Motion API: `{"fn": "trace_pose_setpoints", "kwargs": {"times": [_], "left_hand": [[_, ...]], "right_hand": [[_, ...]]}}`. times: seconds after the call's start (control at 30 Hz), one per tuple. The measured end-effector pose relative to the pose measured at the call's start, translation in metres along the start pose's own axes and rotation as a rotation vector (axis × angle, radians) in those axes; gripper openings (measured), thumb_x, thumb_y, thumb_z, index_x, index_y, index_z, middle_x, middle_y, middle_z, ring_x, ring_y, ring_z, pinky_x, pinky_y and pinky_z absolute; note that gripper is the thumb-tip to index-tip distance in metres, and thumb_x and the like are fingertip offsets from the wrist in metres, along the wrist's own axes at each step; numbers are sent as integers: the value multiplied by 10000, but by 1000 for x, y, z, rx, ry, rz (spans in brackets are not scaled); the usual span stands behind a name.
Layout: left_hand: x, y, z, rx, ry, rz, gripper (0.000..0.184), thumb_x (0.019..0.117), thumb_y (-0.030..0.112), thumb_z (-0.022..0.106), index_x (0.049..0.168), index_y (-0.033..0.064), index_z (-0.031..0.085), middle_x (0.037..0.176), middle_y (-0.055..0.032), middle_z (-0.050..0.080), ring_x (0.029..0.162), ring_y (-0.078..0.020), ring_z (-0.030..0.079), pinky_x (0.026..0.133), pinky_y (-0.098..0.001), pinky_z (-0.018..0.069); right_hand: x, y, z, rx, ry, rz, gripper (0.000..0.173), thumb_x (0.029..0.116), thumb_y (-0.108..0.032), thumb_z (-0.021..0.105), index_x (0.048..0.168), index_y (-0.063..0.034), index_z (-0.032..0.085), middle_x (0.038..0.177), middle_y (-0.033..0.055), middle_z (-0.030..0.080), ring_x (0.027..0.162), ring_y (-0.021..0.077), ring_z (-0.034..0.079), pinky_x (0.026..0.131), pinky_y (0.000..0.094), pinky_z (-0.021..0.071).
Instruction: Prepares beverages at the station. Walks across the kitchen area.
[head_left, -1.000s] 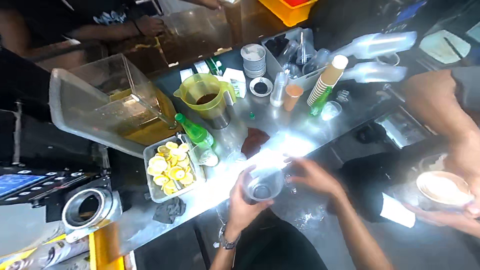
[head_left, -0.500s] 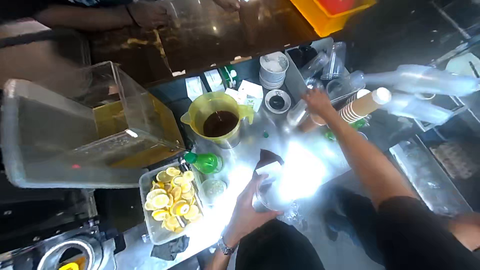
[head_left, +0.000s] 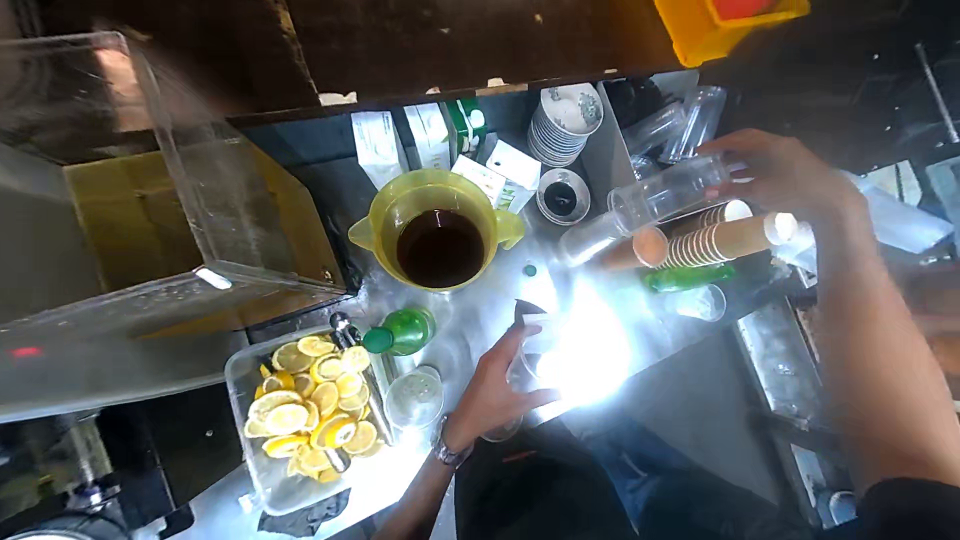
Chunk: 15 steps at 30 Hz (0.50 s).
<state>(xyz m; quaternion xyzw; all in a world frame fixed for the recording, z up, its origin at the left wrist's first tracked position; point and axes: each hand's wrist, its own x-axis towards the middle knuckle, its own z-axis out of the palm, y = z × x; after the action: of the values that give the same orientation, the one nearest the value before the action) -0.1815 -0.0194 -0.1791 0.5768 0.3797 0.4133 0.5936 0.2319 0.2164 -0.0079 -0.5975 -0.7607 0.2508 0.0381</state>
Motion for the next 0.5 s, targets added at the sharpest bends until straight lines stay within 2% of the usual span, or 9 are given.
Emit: {"fn": "trace_pose_setpoints", "kwargs": {"times": [0.07,0.13,0.23,0.3,0.4,0.5], "left_hand": [[14,0,-2,-222,-79,27,873,772,414,882,1395,-77,520,1441,-204,532,1270,-226,596,1049,-376,549],[31,4,-3,-451,-168,68,910,790,405,869,1428,-102,463,1527,-229,436,1292,-297,588,1045,-441,561],[61,13,6,-611,-264,73,1078,742,573,854,1495,-49,399,1569,-188,420,1295,-305,593,1036,-476,561],[77,15,16,-712,-332,70,1057,730,608,840,1493,-4,440,1592,-175,395,1324,-314,564,1051,-492,539],[84,15,32,-843,-401,34,956,752,637,810,1425,15,539,1506,-199,505,1264,-326,609,1031,-482,545],[80,4,42,-897,-442,19,855,838,541,786,1423,-23,519,1474,-203,528,1235,-301,626,1042,-474,537]], "right_hand": [[-16,-15,-12,0,41,-12,591,861,-95,813,1407,-119,585,1413,190,551,1222,357,619,1006,534,550],[-35,-31,-23,1,75,-67,606,858,-169,805,1415,-111,573,1421,178,543,1236,322,612,1023,503,546],[-67,-57,-13,38,88,-201,610,840,-254,790,1389,-82,588,1404,130,560,1249,239,607,1034,423,562],[-88,-70,3,66,74,-279,585,845,-250,795,1372,-80,605,1407,112,569,1258,228,598,1024,425,563],[-121,-62,26,111,65,-262,600,837,-324,811,1372,-129,619,1419,46,582,1297,196,578,1061,410,550],[-147,-37,40,147,76,-164,617,828,-421,816,1355,-154,639,1385,21,605,1240,156,604,1006,376,564]]}}
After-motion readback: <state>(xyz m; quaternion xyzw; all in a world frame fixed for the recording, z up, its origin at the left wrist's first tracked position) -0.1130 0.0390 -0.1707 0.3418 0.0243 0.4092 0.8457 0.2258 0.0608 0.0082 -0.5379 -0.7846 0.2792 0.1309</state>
